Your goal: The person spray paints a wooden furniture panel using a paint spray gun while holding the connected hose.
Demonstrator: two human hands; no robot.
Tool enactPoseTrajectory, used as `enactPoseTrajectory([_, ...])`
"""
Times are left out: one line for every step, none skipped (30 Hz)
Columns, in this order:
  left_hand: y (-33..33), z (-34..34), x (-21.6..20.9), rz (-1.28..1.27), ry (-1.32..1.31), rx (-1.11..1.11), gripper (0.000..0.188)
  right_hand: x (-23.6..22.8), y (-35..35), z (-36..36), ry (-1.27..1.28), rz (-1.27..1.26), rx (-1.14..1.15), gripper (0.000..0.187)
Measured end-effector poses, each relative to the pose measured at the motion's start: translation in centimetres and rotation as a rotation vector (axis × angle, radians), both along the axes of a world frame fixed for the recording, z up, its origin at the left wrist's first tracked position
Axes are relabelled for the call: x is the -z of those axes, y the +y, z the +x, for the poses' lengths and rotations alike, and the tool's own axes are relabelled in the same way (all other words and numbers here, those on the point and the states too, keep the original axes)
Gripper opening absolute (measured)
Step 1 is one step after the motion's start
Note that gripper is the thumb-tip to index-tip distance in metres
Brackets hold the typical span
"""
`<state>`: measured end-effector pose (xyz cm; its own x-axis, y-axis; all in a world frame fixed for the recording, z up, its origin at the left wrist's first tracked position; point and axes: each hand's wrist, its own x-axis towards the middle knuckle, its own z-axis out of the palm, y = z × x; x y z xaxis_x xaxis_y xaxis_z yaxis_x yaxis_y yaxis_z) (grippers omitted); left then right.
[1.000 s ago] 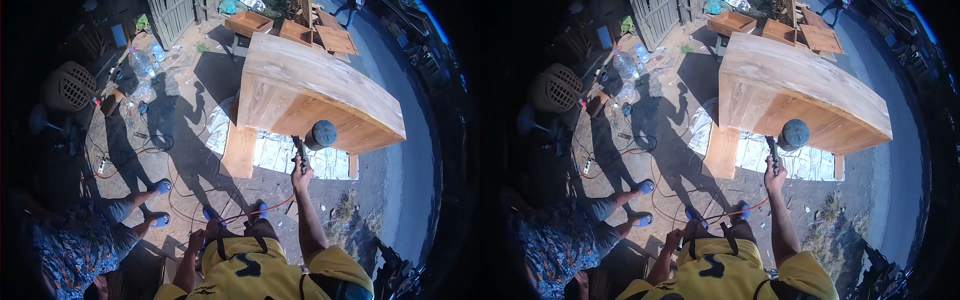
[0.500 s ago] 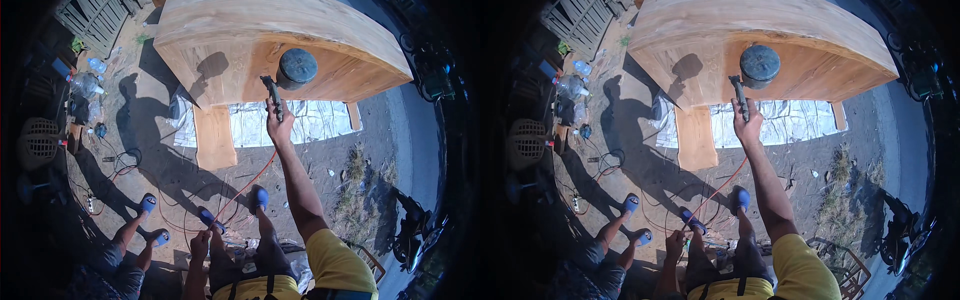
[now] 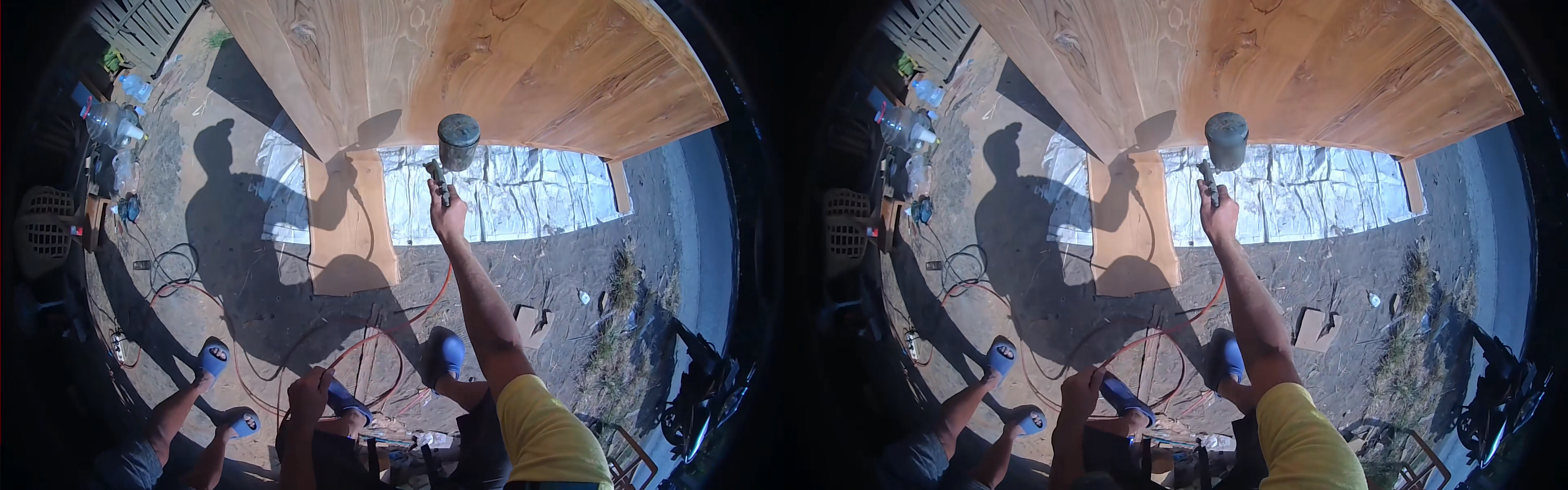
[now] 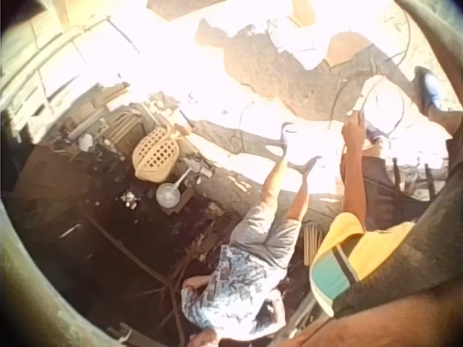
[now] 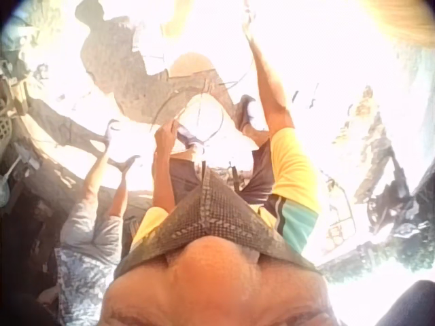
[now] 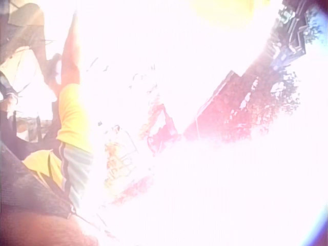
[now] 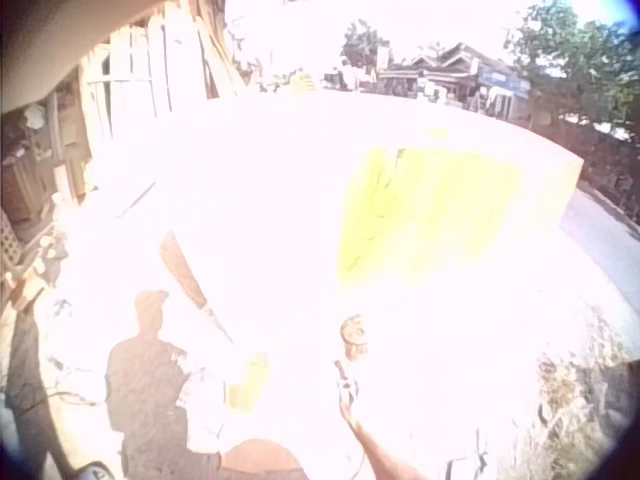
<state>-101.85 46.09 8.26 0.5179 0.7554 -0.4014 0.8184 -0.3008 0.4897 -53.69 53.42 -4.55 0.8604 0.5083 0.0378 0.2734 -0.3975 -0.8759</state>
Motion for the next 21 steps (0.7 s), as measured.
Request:
enactPoseTrajectory([0.9, 0.2, 1.5, 0.05, -0.009, -0.016, 0.032, 1.3, 0.3, -0.3, 0.008, -0.025, 0.003, 0.045])
enactPoseTrajectory([1.8, 0.5, 2.8, 0.073, -0.019, -0.017, 0.032, 2.4, 0.6, -0.4, -0.002, -0.002, 0.002, 0.045])
enactPoseTrajectory([2.7, 0.9, 3.9, 0.081, -0.021, -0.011, 0.032, 3.2, 0.7, -0.1, -0.004, -0.085, -0.011, 0.049])
enactPoseTrajectory([3.6, 1.6, 4.6, 0.086, -0.027, -0.002, 0.032, 3.7, 0.4, 0.2, -0.008, -0.173, -0.019, 0.053])
enactPoseTrajectory([4.5, 3.2, 4.3, 0.078, -0.04, 0.025, 0.031, 4.2, -0.2, 1.2, 0.017, -0.146, -0.029, 0.061])
enactPoseTrajectory([5.1, 4.4, 4.7, 0.098, -0.077, 0.039, 0.031, 4.5, -1.0, 2.1, -0.005, -0.165, -0.015, 0.06])
enactPoseTrajectory([5.9, 5.1, 4.9, 0.125, -0.095, 0.08, 0.031, 4.1, -1.3, 1.9, -0.039, -0.116, -0.025, 0.06])
enactPoseTrajectory([6.5, 5.5, 5.0, 0.149, -0.107, 0.117, 0.032, 3.2, -1.6, 1.4, -0.069, -0.072, -0.04, 0.059])
enactPoseTrajectory([6.9, 5.0, 4.7, 0.181, -0.102, 0.103, 0.032, 0.5, -1.2, -0.5, -0.033, -0.12, -0.088, 0.052])
enactPoseTrajectory([7.3, 5.9, 4.6, 0.19, -0.139, 0.121, 0.032, -1.7, -1.7, -0.4, -0.058, -0.099, -0.081, 0.052])
enactPoseTrajectory([7.6, 6.9, 4.5, 0.194, -0.174, 0.141, 0.032, -3.5, -2.1, -0.3, -0.087, -0.006, -0.108, 0.051])
enactPoseTrajectory([7.8, 7.9, 4.4, 0.213, -0.194, 0.147, 0.032, -5.2, -2.6, -0.2, -0.114, 0.085, -0.137, 0.05])
enactPoseTrajectory([8.0, 8.6, 4.1, 0.212, -0.158, 0.181, 0.033, -8.8, -2.8, -0.8, -0.121, 0.117, -0.155, 0.042])
enactPoseTrajectory([8.1, 9.3, 4.0, 0.208, -0.128, 0.222, 0.034, -12.0, -3.3, -0.7, -0.195, 0.101, -0.166, 0.039])
enactPoseTrajectory([8.0, 9.6, 5.0, 0.221, -0.146, 0.23, 0.034, -14.5, -3.6, -0.4, -0.249, 0.132, -0.152, 0.039])
enactPoseTrajectory([8.1, 9.8, 6.7, 0.343, -0.26, 0.258, 0.034, -16.8, -3.5, -0.3, -0.296, 0.168, -0.148, 0.039])
enactPoseTrajectory([8.2, 10.5, 7.5, 0.459, -0.379, 0.291, 0.034, -19.4, -3.8, -0.2, -0.352, 0.197, -0.142, 0.041])
enactPoseTrajectory([8.2, 10.8, 8.3, 0.469, -0.39, 0.294, 0.034, -20.4, -3.5, 0.8, -0.42, 0.327, -0.175, 0.043])
enactPoseTrajectory([7.9, 11.3, 8.5, 0.555, -0.394, 0.301, 0.033, -22.4, -3.7, 1.3, -0.439, 0.289, -0.15, 0.044])
enactPoseTrajectory([7.8, 11.6, 8.7, 0.645, -0.391, 0.298, 0.033, -24.9, -3.6, 1.3, -0.453, 0.256, -0.131, 0.045])
enactPoseTrajectory([8.0, 11.9, 9.3, 0.652, -0.401, 0.3, 0.033, -27.4, -3.6, 1.2, -0.464, 0.261, -0.128, 0.045])
